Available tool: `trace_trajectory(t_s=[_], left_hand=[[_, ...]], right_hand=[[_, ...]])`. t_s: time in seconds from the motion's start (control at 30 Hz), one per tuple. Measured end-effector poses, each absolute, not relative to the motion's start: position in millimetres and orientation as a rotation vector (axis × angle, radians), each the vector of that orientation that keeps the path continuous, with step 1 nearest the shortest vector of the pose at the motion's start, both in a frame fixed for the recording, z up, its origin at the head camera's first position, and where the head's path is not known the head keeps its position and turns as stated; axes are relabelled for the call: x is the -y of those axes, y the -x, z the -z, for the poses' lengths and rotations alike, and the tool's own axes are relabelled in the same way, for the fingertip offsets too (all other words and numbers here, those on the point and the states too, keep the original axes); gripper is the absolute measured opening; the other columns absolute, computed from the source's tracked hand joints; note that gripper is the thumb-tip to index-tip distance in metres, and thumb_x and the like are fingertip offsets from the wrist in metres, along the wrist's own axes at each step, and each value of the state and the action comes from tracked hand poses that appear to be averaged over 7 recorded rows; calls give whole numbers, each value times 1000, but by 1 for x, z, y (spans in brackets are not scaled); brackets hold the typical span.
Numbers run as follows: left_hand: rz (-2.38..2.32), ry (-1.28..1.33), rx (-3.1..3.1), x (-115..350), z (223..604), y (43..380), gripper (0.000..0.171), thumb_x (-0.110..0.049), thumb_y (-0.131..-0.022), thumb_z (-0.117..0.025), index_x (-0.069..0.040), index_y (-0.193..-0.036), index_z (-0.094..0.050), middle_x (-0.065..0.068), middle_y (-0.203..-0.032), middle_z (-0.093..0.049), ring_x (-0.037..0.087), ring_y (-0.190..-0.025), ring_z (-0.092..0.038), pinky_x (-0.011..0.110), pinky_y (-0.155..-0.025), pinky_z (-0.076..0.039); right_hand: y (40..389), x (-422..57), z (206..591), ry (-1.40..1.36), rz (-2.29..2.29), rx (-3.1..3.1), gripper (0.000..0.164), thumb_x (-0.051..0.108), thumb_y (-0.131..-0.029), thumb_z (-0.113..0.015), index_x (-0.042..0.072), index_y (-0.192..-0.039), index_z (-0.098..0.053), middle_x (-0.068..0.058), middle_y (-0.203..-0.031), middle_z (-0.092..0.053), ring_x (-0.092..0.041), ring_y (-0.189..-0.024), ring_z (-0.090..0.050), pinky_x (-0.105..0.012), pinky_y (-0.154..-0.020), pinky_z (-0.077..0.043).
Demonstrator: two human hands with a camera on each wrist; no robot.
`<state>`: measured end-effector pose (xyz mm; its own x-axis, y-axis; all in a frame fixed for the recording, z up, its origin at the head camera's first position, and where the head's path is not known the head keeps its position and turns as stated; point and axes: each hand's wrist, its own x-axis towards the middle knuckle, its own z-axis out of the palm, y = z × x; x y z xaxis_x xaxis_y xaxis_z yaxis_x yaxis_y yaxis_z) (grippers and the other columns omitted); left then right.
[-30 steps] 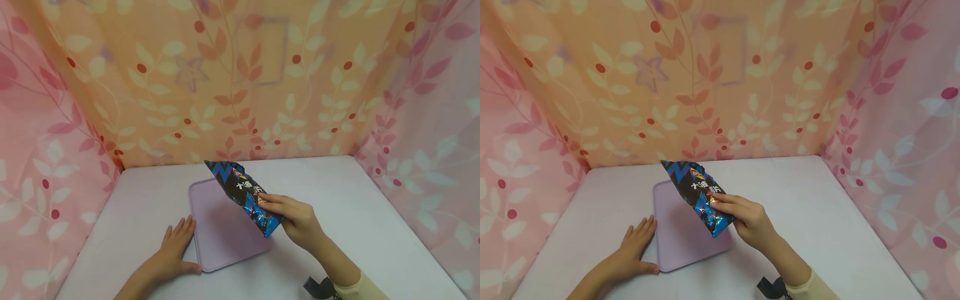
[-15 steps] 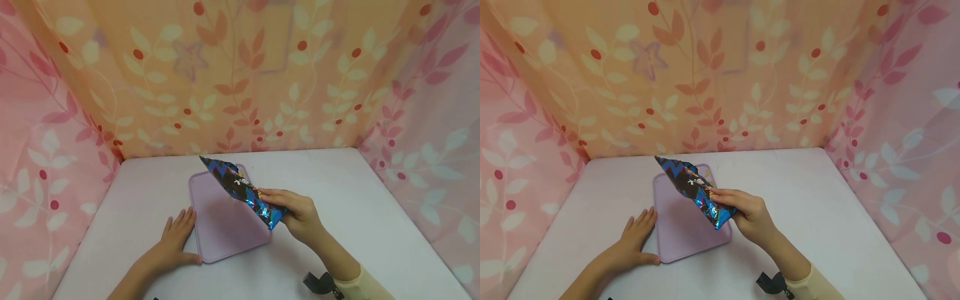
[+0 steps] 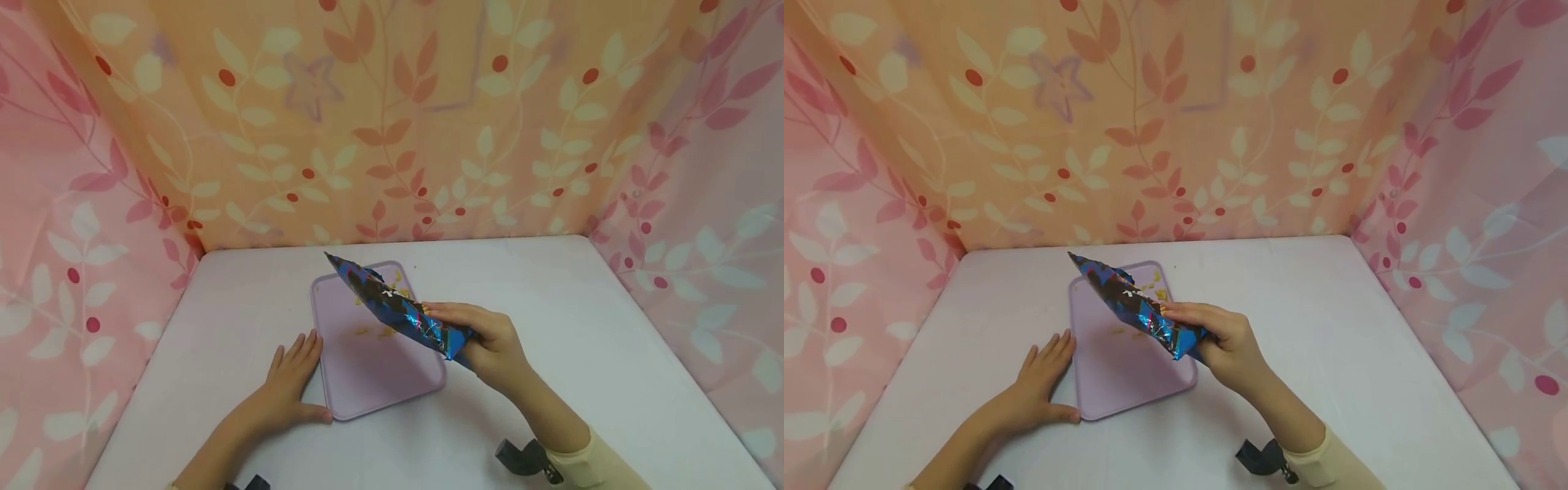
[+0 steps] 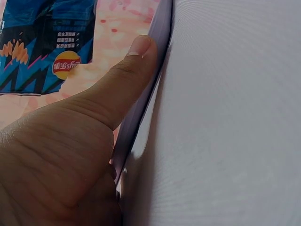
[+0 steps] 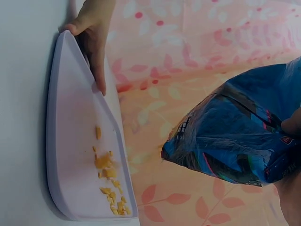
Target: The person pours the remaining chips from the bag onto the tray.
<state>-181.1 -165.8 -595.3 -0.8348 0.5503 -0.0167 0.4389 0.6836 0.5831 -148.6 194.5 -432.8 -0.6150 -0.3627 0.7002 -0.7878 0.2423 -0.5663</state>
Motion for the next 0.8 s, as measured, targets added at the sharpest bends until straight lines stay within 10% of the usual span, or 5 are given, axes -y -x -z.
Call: trace_trajectory(t_s=[0.8], left_hand=[[-852, -815, -2714, 165, 591, 181, 140, -80, -63, -77, -7, -165, -15, 11, -173, -4, 39, -159, -1, 67, -121, 6]], right_hand=[[139, -198, 427, -701, -1504, 2329, 57, -25, -85, -49, 8, -125, -73, 0, -122, -75, -15, -107, -72, -27, -87, -60]])
